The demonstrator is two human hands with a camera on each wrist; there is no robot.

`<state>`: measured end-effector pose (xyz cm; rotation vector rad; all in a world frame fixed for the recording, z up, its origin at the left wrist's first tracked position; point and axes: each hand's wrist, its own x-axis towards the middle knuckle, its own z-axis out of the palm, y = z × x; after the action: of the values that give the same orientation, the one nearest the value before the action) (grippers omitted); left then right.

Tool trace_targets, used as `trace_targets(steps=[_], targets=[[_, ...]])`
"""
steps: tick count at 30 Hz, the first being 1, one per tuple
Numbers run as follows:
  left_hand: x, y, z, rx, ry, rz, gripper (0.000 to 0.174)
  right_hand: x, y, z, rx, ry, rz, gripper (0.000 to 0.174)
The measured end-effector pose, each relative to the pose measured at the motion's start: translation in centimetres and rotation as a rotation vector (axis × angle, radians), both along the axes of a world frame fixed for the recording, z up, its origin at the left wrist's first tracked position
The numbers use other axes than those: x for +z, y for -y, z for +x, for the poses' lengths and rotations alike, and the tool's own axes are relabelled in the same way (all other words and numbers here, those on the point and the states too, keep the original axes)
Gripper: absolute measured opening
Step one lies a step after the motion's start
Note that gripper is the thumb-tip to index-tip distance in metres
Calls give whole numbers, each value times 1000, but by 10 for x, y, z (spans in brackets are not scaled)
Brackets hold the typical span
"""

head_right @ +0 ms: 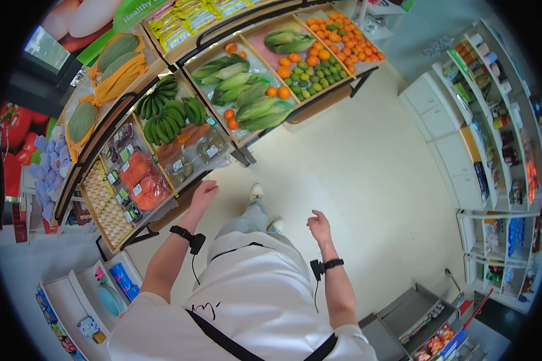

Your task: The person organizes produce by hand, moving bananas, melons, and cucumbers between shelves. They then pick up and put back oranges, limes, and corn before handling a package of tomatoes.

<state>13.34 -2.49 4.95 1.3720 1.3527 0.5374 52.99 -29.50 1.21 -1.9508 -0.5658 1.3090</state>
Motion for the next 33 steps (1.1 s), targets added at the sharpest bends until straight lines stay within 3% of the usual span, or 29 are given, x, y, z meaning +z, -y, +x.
trace_targets(steps=[4, 8, 17, 23, 33], targets=[[9, -14, 47, 5, 7, -95, 33, 0, -10, 25, -34, -46, 22, 48], [-17, -41, 85, 43, 41, -135, 32, 9, -23, 61, -31, -40, 8, 49], [-49, -122, 182, 129, 94, -264, 29, 28, -129, 163, -24, -12, -115, 49], [-27, -181, 227, 165, 147, -192, 29, 52, -241, 223, 90, -6, -8, 49], [-26, -167, 261, 449, 108, -342, 38, 30, -367, 312, 459, -58, -81, 48]])
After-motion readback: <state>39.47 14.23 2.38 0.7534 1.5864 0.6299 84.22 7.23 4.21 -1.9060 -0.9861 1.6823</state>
